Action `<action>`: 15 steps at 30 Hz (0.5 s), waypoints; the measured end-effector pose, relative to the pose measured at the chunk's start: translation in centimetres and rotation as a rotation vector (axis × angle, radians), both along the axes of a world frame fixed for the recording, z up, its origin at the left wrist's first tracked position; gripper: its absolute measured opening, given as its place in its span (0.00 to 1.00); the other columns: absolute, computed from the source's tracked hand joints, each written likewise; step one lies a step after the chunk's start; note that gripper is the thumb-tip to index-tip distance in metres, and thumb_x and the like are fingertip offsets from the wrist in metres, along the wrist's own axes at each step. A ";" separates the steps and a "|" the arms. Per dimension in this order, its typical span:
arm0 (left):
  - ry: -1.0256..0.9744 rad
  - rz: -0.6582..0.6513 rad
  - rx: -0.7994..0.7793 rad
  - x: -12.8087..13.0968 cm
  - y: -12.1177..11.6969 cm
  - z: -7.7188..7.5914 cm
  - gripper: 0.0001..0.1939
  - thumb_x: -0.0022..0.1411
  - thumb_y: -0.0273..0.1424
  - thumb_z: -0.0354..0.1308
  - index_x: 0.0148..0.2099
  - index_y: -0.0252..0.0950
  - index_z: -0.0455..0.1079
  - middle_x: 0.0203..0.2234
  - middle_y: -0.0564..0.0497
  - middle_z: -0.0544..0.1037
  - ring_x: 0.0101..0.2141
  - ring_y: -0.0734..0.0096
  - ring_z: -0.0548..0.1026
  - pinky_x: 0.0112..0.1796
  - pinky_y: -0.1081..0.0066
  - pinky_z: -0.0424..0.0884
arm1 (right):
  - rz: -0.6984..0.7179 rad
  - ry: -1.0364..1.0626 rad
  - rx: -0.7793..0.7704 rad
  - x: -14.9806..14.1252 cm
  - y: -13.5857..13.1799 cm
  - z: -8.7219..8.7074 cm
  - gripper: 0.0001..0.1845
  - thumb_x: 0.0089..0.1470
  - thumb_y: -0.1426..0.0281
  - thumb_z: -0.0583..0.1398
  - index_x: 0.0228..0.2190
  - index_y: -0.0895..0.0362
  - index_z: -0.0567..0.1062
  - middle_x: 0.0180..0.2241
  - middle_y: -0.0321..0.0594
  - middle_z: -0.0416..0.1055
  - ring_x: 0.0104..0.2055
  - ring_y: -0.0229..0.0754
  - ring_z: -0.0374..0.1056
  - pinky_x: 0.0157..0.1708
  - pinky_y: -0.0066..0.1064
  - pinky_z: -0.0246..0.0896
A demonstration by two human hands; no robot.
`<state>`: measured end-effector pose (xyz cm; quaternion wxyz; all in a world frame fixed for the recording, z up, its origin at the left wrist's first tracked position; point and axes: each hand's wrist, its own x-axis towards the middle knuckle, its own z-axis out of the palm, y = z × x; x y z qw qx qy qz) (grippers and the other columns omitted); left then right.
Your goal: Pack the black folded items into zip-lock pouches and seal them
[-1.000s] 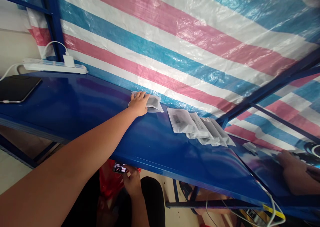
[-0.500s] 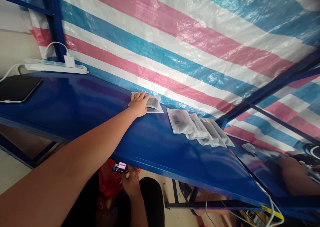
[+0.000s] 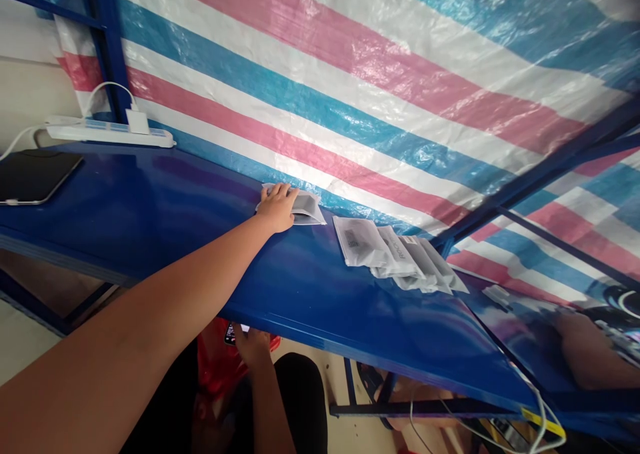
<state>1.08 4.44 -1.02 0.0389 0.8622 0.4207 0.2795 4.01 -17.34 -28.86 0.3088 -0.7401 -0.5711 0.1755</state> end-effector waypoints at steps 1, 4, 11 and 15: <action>0.003 -0.003 -0.003 0.0 0.0 0.0 0.34 0.63 0.31 0.57 0.70 0.44 0.55 0.69 0.42 0.57 0.68 0.48 0.51 0.64 0.42 0.49 | 0.016 0.014 -0.035 -0.1 0.5 0.3 0.20 0.60 0.59 0.60 0.50 0.53 0.81 0.44 0.48 0.80 0.58 0.60 0.71 0.58 0.48 0.64; 0.017 -0.003 -0.021 -0.1 -0.2 0.2 0.34 0.63 0.32 0.57 0.70 0.43 0.55 0.69 0.42 0.58 0.68 0.48 0.52 0.64 0.43 0.51 | 0.031 0.025 -0.107 -0.3 1.5 1.0 0.22 0.61 0.57 0.59 0.52 0.54 0.80 0.49 0.49 0.79 0.60 0.60 0.70 0.61 0.49 0.60; 0.006 0.003 -0.001 0.0 -0.2 0.2 0.34 0.62 0.31 0.57 0.69 0.43 0.56 0.68 0.42 0.59 0.67 0.49 0.53 0.63 0.45 0.52 | 0.063 0.078 -0.251 -1.0 2.0 1.5 0.25 0.65 0.53 0.54 0.55 0.51 0.78 0.56 0.46 0.75 0.64 0.56 0.65 0.64 0.48 0.56; 0.005 0.004 -0.006 0.1 -0.1 0.1 0.34 0.62 0.31 0.57 0.69 0.43 0.56 0.68 0.42 0.59 0.68 0.49 0.52 0.63 0.46 0.51 | 0.063 0.072 -0.224 -0.9 2.1 1.6 0.26 0.64 0.54 0.56 0.56 0.52 0.77 0.58 0.46 0.73 0.66 0.57 0.62 0.66 0.50 0.54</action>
